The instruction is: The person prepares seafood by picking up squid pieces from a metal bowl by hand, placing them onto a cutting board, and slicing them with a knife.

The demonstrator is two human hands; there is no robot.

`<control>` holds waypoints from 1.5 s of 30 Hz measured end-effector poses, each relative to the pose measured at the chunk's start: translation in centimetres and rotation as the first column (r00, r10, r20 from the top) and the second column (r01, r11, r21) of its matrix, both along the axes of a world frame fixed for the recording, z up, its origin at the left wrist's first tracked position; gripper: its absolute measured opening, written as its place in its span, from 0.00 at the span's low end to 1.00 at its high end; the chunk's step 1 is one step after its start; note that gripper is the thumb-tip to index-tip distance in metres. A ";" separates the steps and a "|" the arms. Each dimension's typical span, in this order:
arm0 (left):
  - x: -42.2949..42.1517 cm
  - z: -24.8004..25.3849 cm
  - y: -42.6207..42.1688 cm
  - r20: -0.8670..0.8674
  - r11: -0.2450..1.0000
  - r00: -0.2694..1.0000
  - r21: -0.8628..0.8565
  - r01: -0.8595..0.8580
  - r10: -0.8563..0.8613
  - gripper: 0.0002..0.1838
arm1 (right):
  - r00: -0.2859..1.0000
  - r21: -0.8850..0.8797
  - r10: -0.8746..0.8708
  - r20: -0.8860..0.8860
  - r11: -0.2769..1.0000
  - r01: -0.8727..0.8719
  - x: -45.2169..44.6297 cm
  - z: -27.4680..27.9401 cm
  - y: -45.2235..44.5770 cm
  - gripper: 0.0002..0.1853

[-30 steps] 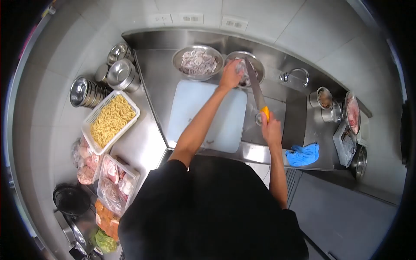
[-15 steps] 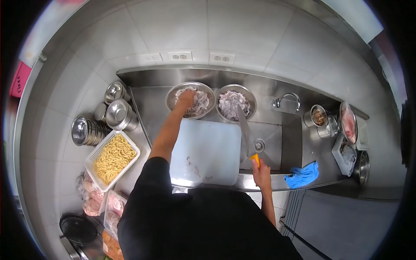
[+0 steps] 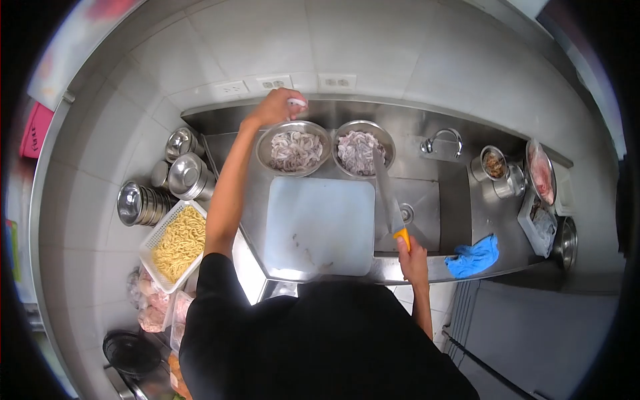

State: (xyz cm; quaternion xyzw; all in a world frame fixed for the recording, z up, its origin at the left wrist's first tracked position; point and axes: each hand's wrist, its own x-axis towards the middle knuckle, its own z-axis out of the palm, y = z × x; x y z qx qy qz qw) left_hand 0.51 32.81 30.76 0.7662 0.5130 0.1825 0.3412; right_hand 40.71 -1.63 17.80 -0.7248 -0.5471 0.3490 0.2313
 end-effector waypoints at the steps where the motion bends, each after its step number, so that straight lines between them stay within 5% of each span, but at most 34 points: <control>1: 0.8 1.2 -1.9 0.074 1.000 0.997 -0.013 0.016 -0.015 0.10 | 1.000 0.018 -0.002 -0.004 1.000 0.002 0.0 0.4 -0.2 0.26; 4: 2.5 1.1 -6.4 0.182 0.981 0.967 -0.035 0.189 -0.180 0.10 | 0.999 0.052 0.041 0.013 0.998 -0.042 0.0 2.3 -0.8 0.25; 8: 5.4 -9.1 -14.2 0.265 0.932 0.939 -0.230 0.280 -0.217 0.17 | 0.988 0.098 0.139 0.072 0.984 -0.146 0.6 1.6 -2.3 0.22; 11: 5.9 -21.7 -20.3 0.113 0.987 0.980 0.031 0.161 -0.163 0.23 | 0.972 0.041 0.201 0.121 0.977 -0.207 0.6 -0.9 -3.7 0.21; 15: 4.8 -28.5 -27.6 0.042 0.961 0.965 -0.115 -0.253 0.259 0.28 | 0.926 -0.040 0.287 0.244 0.957 -0.286 -0.9 -3.7 -5.3 0.21; 23: 4.7 -29.3 -33.7 -0.109 0.753 0.760 0.286 -0.593 0.640 0.27 | 0.829 -0.063 0.449 0.333 0.888 -0.456 -5.2 -6.5 -4.1 0.21; 29: 5.4 -31.7 -31.6 0.183 0.767 0.750 -0.262 -0.586 0.635 0.30 | 0.925 -0.139 0.307 0.222 0.949 -0.282 -3.9 -8.6 -3.2 0.24; 35: 10.9 -31.8 -29.8 0.190 0.760 0.808 0.275 -0.589 0.558 0.23 | 0.931 -0.147 0.363 0.026 0.923 -0.356 -2.2 -14.7 -3.3 0.26; 38: 11.8 -32.9 -28.5 0.265 0.729 0.770 0.251 -0.636 0.581 0.20 | 0.915 -0.286 0.400 -0.043 0.873 -0.395 -3.0 -13.6 -2.8 0.27; 45: 13.1 -31.4 -25.0 0.244 0.754 0.718 -0.106 -0.648 0.652 0.09 | 0.974 -0.193 0.226 -0.021 0.955 -0.225 0.1 -13.1 -4.4 0.26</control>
